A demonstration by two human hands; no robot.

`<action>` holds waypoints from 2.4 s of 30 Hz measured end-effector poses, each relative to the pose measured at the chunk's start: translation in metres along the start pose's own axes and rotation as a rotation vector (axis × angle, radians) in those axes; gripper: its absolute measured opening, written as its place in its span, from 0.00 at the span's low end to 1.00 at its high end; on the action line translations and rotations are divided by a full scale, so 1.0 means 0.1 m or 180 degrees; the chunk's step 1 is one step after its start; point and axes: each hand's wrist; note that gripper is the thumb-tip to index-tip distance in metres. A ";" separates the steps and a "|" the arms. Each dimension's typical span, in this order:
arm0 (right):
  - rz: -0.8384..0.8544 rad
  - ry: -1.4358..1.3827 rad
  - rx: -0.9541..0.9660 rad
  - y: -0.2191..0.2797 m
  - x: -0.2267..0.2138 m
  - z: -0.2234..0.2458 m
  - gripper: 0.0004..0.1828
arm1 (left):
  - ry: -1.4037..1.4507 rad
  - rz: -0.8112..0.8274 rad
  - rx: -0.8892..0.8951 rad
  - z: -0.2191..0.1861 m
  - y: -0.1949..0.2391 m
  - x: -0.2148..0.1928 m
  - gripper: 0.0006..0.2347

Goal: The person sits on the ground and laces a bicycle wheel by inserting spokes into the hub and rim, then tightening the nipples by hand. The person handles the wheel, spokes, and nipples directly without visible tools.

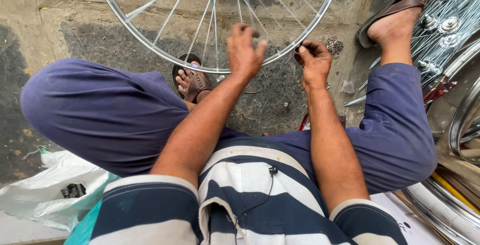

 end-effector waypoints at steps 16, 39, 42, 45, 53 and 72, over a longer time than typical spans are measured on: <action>0.0513 0.0553 -0.0599 0.24 0.26 -0.34 0.18 | 0.1134 0.0938 -0.0176 0.06 -0.10 0.29 0.11; 0.0904 0.1060 0.0486 0.27 0.20 -0.28 0.13 | 0.0442 0.0897 0.0009 -0.02 -0.05 0.27 0.17; 0.0888 0.2508 0.0769 0.13 -0.20 -0.37 0.11 | 0.1556 0.1109 0.0219 0.00 -0.04 0.26 0.17; 0.0034 0.2588 0.0738 -0.19 -0.63 -0.48 0.13 | 0.0892 0.1160 0.0190 -0.01 -0.06 0.25 0.17; -0.1047 0.3091 0.0255 -0.57 -1.45 -0.72 0.10 | 0.0982 0.1430 0.0022 -0.14 -0.12 0.16 0.18; -0.0609 0.3196 -0.0155 -0.54 -1.20 -0.45 0.06 | 0.1206 0.1400 0.0067 -0.19 -0.16 0.18 0.19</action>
Point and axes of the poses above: each hand's wrist, its own y-axis away from the middle knuckle, its own x-axis out of the palm, z = x × y, and after that the axes turned 2 degrees about z, right-handed
